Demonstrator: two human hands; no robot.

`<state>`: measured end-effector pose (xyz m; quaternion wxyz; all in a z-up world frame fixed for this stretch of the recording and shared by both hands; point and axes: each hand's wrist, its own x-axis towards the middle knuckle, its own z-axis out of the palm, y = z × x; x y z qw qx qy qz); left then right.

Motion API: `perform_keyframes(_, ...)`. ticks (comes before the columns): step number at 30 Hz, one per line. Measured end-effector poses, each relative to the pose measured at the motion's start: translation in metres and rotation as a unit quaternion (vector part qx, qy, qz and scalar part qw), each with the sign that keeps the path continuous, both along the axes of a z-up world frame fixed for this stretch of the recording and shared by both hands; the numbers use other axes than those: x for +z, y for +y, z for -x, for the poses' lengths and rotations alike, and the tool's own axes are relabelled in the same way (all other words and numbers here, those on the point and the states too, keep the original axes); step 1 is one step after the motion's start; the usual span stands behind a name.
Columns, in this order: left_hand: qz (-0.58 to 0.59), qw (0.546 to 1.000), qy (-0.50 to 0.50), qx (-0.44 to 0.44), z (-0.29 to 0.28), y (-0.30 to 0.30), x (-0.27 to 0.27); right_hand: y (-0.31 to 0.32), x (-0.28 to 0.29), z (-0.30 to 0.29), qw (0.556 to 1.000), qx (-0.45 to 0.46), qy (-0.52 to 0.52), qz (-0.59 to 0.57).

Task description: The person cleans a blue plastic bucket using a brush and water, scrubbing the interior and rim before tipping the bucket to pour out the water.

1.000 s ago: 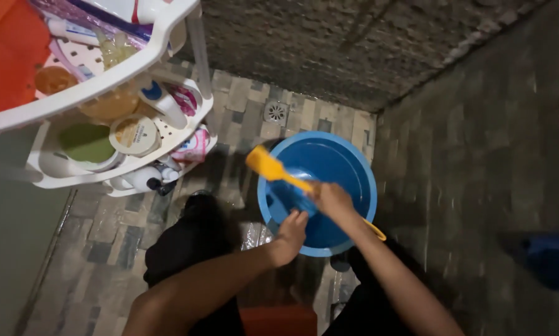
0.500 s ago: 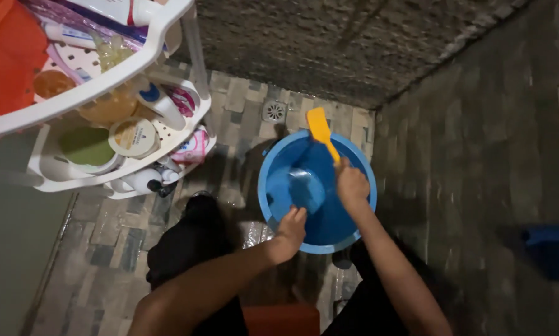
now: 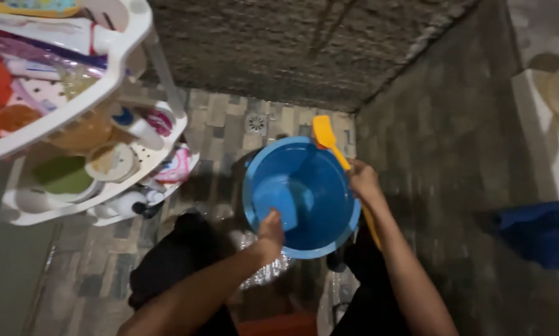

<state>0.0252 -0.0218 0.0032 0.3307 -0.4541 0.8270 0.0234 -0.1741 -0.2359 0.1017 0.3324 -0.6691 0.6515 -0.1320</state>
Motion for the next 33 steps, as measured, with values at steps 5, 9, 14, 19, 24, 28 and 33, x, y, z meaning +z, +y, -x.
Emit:
perform_keyframes(5, 0.0, 1.0, 0.011, 0.001, -0.013, 0.006, 0.026, 0.014, 0.036, 0.003, 0.976, -0.08, -0.196, -0.05)
perform_keyframes(9, 0.0, 0.999, -0.002, -0.04, -0.014, 0.012, 0.057, 0.013, 0.048, 0.012, 0.962, -0.117, -0.243, -0.047)
perform_keyframes(14, 0.066, 0.983, 0.17, 0.034, 0.02, 0.035, 0.019, 0.022, 0.087, 0.012, 0.952, -0.146, -0.262, -0.054)
perform_keyframes(19, 0.153, 0.932, 0.306, 0.122, 0.044, 0.028, -0.044, 0.046, 0.125, 0.023, 0.949, -0.142, -0.279, -0.027)
perform_keyframes(24, 0.183, 0.932, 0.296, 0.101, 0.023, -0.006, -0.029, 0.09, 0.099, 0.066, 0.949, -0.171, -0.267, 0.002)
perform_keyframes(28, 0.218, 0.801, 0.51, 0.226, -0.042, -0.041, -0.009, 0.147, 0.054, 0.103, 0.964, 0.038, 0.045, 0.261)
perform_keyframes(33, 0.366, 0.733, 0.33, 0.469, -0.093, -0.065, 0.021, 0.159, 0.094, 0.093, 0.946, 0.036, 0.322, 0.023)
